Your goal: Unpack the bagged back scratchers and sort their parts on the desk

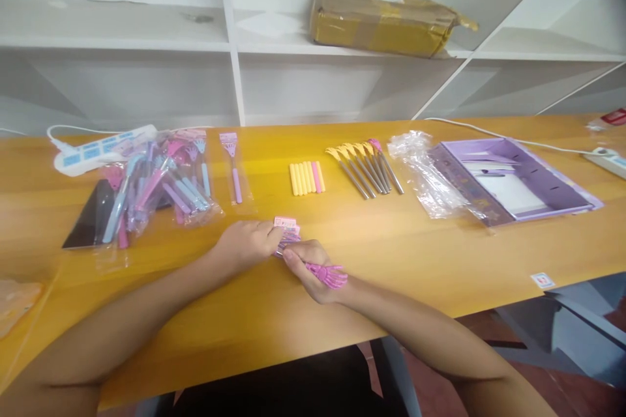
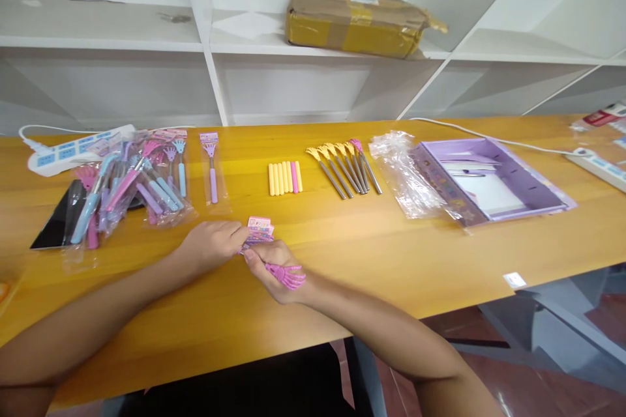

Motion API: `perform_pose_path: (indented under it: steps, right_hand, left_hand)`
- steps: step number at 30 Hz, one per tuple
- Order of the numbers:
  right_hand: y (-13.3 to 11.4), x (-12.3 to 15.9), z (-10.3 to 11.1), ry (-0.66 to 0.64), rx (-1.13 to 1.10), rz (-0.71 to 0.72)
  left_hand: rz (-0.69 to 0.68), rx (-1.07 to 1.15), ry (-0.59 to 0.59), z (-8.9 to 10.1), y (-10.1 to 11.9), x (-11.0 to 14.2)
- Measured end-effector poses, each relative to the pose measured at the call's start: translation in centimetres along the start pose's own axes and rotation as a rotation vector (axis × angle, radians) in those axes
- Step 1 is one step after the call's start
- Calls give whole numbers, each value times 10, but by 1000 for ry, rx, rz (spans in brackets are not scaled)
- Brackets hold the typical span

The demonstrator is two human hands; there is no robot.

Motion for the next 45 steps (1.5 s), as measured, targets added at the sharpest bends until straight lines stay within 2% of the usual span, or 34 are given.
perform_pose_path:
  steps: [3,6,9,11,15,19,23,29,39,42,45]
  right_hand:
    - [-1,1,1,12,7,-28]
    - [-1,2,1,17,-7,-61]
    - [0,2,-1,-15,-3,-60]
    - [2,1,-4,1,7,-79]
    - [8,0,-7,44,-92,-168]
    - [17,0,-12,22,-237,-264]
    - [22,0,-14,1,-375,-356]
    - [13,-1,-13,1,-453,-349]
    - [5,3,-8,63,-339,-256]
    - [-5,4,-3,67,-286,-234]
    - [-24,2,9,37,-182,-222]
  left_hand:
    - [-6,5,11,2,-3,-1]
    - [35,33,-22,6,4,-4]
    - [103,86,-114,9,19,-9]
    - [198,140,-189,12,28,-12]
    - [347,212,-338,20,33,-20]
    - [328,237,-471,29,25,-26]
    - [274,234,-514,29,16,-26]
    - [223,197,-418,22,9,-23]
    - [58,31,-199,15,0,-14]
    - [23,-59,-103,16,-1,-10]
    - [-11,-109,26,25,-1,-9]
Point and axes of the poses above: each hand's wrist, its own x-axis away from the middle knuckle, its own z-axis out of the back of the hand, y = z × x, the point moved 1 cm from there along -x, towards the middle knuckle, and after that the axes turned 15 degrees about -z, right-handed, at the moved point
